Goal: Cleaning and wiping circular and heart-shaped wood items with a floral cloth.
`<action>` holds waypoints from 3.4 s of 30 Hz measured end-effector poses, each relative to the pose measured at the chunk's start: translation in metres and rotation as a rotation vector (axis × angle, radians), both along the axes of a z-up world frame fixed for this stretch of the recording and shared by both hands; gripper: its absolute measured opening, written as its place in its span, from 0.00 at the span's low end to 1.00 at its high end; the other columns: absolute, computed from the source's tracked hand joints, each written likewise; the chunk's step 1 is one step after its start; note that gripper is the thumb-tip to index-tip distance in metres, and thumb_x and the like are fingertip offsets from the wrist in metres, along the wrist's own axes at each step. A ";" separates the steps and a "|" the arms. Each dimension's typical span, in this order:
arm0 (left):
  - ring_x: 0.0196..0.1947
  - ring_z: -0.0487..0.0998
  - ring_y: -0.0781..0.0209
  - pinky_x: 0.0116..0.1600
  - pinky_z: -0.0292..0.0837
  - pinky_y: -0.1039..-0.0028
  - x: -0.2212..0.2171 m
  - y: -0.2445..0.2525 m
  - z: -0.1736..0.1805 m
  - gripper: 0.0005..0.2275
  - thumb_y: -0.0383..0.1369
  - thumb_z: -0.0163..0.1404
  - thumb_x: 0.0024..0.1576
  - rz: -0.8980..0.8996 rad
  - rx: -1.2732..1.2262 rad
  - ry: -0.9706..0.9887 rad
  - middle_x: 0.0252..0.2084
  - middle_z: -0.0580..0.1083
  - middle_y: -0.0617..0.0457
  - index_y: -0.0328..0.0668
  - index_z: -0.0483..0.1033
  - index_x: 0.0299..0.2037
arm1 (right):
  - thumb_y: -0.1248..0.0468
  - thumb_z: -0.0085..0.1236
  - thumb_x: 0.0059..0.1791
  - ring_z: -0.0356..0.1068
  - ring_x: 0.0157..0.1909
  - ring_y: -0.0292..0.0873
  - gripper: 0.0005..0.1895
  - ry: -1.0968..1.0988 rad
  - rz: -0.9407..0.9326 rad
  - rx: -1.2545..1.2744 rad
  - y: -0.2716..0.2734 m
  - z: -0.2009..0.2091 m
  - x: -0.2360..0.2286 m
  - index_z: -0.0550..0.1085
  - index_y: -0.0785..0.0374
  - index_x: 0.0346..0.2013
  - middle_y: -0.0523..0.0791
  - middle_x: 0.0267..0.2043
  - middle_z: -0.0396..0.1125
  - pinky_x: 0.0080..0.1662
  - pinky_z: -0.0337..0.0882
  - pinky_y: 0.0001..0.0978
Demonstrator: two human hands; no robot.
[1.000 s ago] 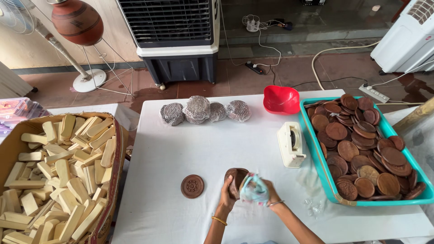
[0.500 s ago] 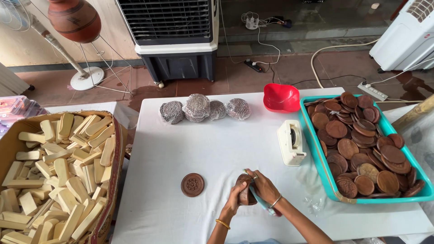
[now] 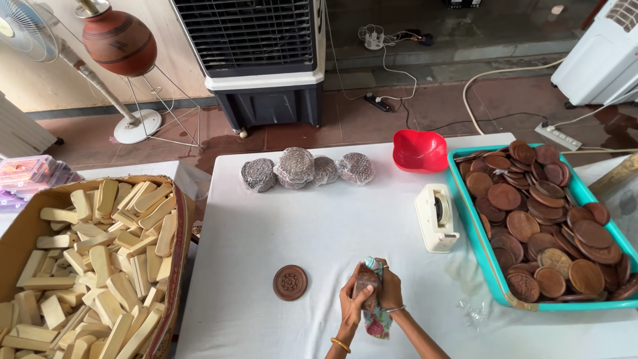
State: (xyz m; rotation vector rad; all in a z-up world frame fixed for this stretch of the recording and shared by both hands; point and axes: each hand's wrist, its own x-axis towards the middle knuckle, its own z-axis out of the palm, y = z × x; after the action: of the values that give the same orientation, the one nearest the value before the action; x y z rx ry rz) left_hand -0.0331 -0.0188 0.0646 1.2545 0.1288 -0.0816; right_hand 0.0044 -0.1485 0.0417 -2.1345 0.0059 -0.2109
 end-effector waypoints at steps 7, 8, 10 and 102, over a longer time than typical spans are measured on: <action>0.55 0.74 0.50 0.58 0.70 0.61 0.025 0.009 -0.081 0.33 0.51 0.53 0.55 0.127 -0.566 0.201 0.55 0.75 0.41 0.30 0.69 0.63 | 0.77 0.44 0.41 0.65 0.68 0.57 0.35 -0.251 0.207 0.012 -0.017 0.003 -0.013 0.66 0.58 0.64 0.57 0.65 0.66 0.64 0.67 0.44; 0.57 0.74 0.52 0.60 0.71 0.62 0.026 0.012 -0.072 0.32 0.51 0.50 0.55 0.146 -0.541 0.253 0.56 0.75 0.43 0.34 0.69 0.63 | 0.72 0.48 0.46 0.56 0.71 0.59 0.32 -0.279 0.245 0.041 -0.014 0.007 -0.014 0.62 0.63 0.66 0.59 0.69 0.56 0.66 0.61 0.49; 0.58 0.74 0.54 0.61 0.71 0.62 0.027 0.012 -0.057 0.31 0.52 0.48 0.55 0.165 -0.514 0.307 0.57 0.75 0.45 0.38 0.68 0.64 | 0.67 0.51 0.50 0.47 0.74 0.61 0.31 -0.305 0.280 0.070 -0.010 0.023 -0.018 0.58 0.68 0.68 0.62 0.74 0.47 0.68 0.55 0.53; 0.80 0.50 0.40 0.73 0.43 0.32 0.009 0.130 -0.165 0.35 0.51 0.46 0.59 0.472 1.606 0.034 0.79 0.52 0.38 0.42 0.57 0.75 | 0.61 0.69 0.39 0.56 0.61 0.73 0.46 -0.223 0.153 -0.429 -0.113 0.008 0.074 0.63 0.68 0.69 0.68 0.61 0.55 0.58 0.64 0.56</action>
State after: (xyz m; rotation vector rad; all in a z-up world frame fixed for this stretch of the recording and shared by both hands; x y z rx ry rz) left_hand -0.0243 0.1111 -0.1002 2.7731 0.5877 0.5156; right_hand 0.0786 -0.2616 0.0493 -2.5108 -0.3603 -0.3860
